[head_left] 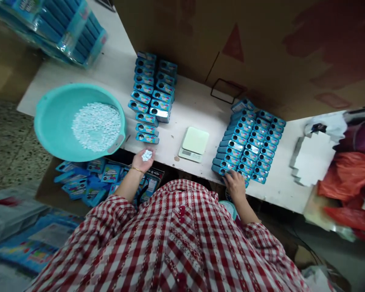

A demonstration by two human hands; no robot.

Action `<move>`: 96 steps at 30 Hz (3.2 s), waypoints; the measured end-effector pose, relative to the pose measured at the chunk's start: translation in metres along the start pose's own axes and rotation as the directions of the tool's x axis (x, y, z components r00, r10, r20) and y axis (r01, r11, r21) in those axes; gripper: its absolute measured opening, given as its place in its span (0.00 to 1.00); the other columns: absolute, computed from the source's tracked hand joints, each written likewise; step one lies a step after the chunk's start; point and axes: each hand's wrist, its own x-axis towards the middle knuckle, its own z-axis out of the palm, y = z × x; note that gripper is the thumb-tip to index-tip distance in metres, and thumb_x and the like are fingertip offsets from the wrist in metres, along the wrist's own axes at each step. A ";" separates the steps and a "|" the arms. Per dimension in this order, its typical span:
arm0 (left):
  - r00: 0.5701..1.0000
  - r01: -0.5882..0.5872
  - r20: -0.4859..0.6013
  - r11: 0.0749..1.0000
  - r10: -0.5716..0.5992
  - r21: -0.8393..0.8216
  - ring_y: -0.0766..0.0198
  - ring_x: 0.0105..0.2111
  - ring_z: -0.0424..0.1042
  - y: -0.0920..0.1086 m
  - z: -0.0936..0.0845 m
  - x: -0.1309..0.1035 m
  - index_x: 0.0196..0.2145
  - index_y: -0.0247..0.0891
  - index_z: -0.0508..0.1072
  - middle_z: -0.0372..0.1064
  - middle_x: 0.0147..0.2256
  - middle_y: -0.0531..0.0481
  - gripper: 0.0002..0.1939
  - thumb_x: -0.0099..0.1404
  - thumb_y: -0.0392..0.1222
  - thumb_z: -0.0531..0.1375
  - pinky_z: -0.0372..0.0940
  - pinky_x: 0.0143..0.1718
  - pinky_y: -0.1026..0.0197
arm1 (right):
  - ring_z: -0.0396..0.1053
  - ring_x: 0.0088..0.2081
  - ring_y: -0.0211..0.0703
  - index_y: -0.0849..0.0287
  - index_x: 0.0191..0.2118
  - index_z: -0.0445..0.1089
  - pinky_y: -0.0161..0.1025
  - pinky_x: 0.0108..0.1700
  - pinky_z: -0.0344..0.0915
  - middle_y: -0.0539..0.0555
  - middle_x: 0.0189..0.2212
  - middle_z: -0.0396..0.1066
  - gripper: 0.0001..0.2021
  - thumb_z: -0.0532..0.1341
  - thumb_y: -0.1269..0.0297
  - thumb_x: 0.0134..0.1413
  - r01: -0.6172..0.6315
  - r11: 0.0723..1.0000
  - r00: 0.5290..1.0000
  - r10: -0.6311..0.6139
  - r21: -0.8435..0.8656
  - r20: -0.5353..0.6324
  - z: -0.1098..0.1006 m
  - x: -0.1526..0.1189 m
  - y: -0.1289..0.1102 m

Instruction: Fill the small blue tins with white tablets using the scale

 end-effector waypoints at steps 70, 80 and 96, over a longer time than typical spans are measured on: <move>0.921 0.231 0.316 0.972 -0.230 0.036 0.65 0.24 0.69 -0.071 0.085 -0.004 0.25 0.31 0.71 0.69 0.22 0.46 0.14 0.65 0.37 0.50 0.65 0.34 0.62 | 0.59 0.45 0.51 0.54 0.56 0.60 0.47 0.48 0.54 0.59 0.44 0.67 0.21 0.52 0.65 0.57 0.372 0.902 0.924 -0.339 0.220 -0.175 -0.057 0.155 -0.112; 0.907 0.259 0.334 0.965 -0.257 0.039 0.63 0.26 0.70 -0.078 0.091 0.008 0.25 0.31 0.71 0.69 0.23 0.45 0.14 0.64 0.38 0.51 0.64 0.36 0.59 | 0.57 0.46 0.51 0.51 0.58 0.58 0.47 0.47 0.51 0.59 0.44 0.66 0.22 0.50 0.68 0.58 0.392 0.909 0.915 -0.369 0.142 -0.165 -0.061 0.156 -0.108; 0.928 0.210 0.308 0.977 -0.209 0.031 0.63 0.30 0.72 -0.053 0.075 -0.014 0.29 0.31 0.69 0.71 0.27 0.44 0.11 0.64 0.37 0.51 0.66 0.37 0.60 | 0.65 0.39 0.42 0.58 0.45 0.60 0.41 0.41 0.65 0.53 0.37 0.65 0.19 0.58 0.56 0.48 -0.043 0.433 0.960 0.267 0.900 -0.083 0.026 0.165 -0.075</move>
